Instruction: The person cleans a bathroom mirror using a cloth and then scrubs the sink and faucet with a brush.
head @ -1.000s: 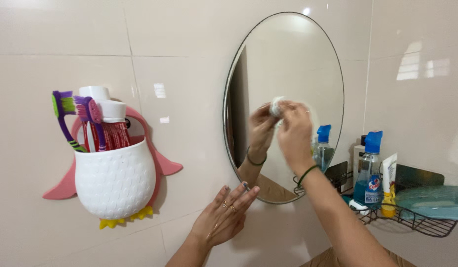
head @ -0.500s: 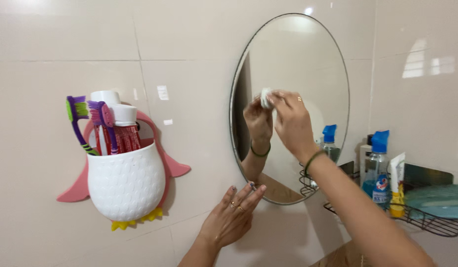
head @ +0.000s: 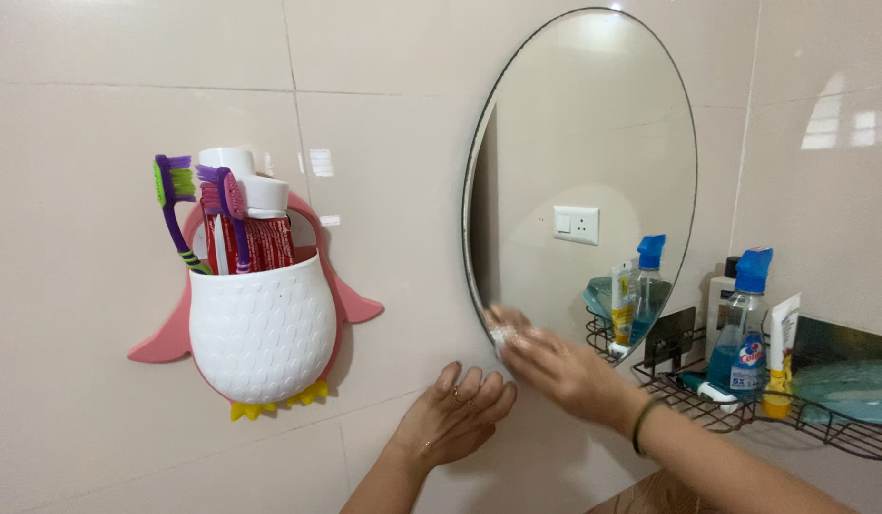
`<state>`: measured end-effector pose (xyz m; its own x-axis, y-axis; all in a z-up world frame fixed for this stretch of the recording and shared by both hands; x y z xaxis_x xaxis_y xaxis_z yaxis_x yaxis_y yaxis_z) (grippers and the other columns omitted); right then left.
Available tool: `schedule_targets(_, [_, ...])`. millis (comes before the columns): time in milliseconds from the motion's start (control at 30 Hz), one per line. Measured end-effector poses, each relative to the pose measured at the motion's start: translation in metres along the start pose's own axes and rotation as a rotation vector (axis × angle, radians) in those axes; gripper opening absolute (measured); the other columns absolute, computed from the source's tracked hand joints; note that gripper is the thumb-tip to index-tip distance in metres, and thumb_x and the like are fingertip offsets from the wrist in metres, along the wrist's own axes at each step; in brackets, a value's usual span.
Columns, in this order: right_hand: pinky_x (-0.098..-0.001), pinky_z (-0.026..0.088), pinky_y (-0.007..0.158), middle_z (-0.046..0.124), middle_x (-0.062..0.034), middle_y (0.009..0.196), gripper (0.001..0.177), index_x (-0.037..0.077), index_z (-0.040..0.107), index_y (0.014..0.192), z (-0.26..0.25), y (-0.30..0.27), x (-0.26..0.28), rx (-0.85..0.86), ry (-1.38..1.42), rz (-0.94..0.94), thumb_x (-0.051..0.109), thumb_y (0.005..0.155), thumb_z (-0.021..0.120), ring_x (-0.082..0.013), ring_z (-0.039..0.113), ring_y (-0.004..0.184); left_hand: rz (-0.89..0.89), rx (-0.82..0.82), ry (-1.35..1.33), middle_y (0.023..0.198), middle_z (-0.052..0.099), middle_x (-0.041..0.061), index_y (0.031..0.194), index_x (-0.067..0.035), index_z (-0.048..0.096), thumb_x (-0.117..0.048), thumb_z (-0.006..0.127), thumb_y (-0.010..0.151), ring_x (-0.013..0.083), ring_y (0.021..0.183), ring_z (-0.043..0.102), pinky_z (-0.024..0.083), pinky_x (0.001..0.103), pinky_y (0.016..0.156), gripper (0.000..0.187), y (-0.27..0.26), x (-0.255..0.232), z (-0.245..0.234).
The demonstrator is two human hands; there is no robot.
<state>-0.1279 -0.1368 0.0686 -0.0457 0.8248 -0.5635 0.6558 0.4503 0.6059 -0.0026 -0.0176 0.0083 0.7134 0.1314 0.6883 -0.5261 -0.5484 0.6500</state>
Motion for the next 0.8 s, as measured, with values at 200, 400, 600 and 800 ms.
schedule_targets(200, [-0.0371, 0.06, 0.093, 0.063, -0.0147, 0.13, 0.05, 0.0, 0.06, 0.133, -0.005, -0.032, 0.003, -0.005, -0.051, -0.045, 0.008, 0.085, 0.069, -0.0297, 0.062, 0.122, -0.01, -0.01, 0.011, 0.128, 0.044, 0.0, 0.135, -0.02, 0.05, -0.035, 0.063, 0.083, 0.0199, 0.128, 0.036, 0.027, 0.042, 0.114, 0.056, 0.008, 0.0, -0.005])
schedule_targets(400, [-0.0288, 0.063, 0.078, 0.066, -0.0157, 0.128, 0.047, -0.002, 0.063, 0.132, -0.055, 0.077, -0.041, -0.175, -0.175, -0.031, 0.004, 0.086, 0.071, -0.0285, 0.065, 0.118, 0.006, -0.045, 0.025, 0.123, 0.044, 0.002, 0.144, -0.016, 0.048, -0.029, 0.058, 0.086, 0.0209, 0.122, 0.038, 0.03, 0.039, 0.107, 0.061, 0.014, -0.002, -0.011])
schedule_targets(600, [-0.0318, 0.063, 0.084, 0.067, -0.0121, 0.126, 0.043, 0.004, 0.066, 0.128, -0.101, 0.158, -0.099, -0.359, -0.231, 0.077, -0.004, 0.086, 0.068, -0.0296, 0.066, 0.116, -0.041, 0.049, 0.088, 0.113, 0.042, 0.0, 0.161, -0.013, 0.036, -0.031, 0.049, 0.1, 0.0173, 0.111, 0.037, 0.03, 0.035, 0.103, 0.065, 0.0, -0.016, 0.041])
schedule_targets(800, [-0.0327, 0.062, 0.09, 0.067, -0.0106, 0.123, 0.044, 0.005, 0.07, 0.126, -0.128, 0.173, -0.178, -0.488, -0.241, 0.242, -0.009, 0.084, 0.067, -0.0288, 0.066, 0.115, -0.012, -0.151, 0.324, 0.102, 0.04, -0.005, 0.154, -0.017, 0.05, -0.02, 0.052, 0.1, 0.0125, 0.105, 0.043, 0.039, 0.032, 0.098, 0.054, -0.004, -0.015, 0.06])
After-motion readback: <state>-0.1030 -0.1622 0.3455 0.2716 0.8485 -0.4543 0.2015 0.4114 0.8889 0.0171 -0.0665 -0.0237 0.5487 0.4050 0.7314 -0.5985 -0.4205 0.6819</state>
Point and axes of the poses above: each hand's wrist, its own y-axis towards the middle knuckle, its own z-axis out of the palm, x = y × z, the point moved 5 cm from there along y, towards the middle knuckle
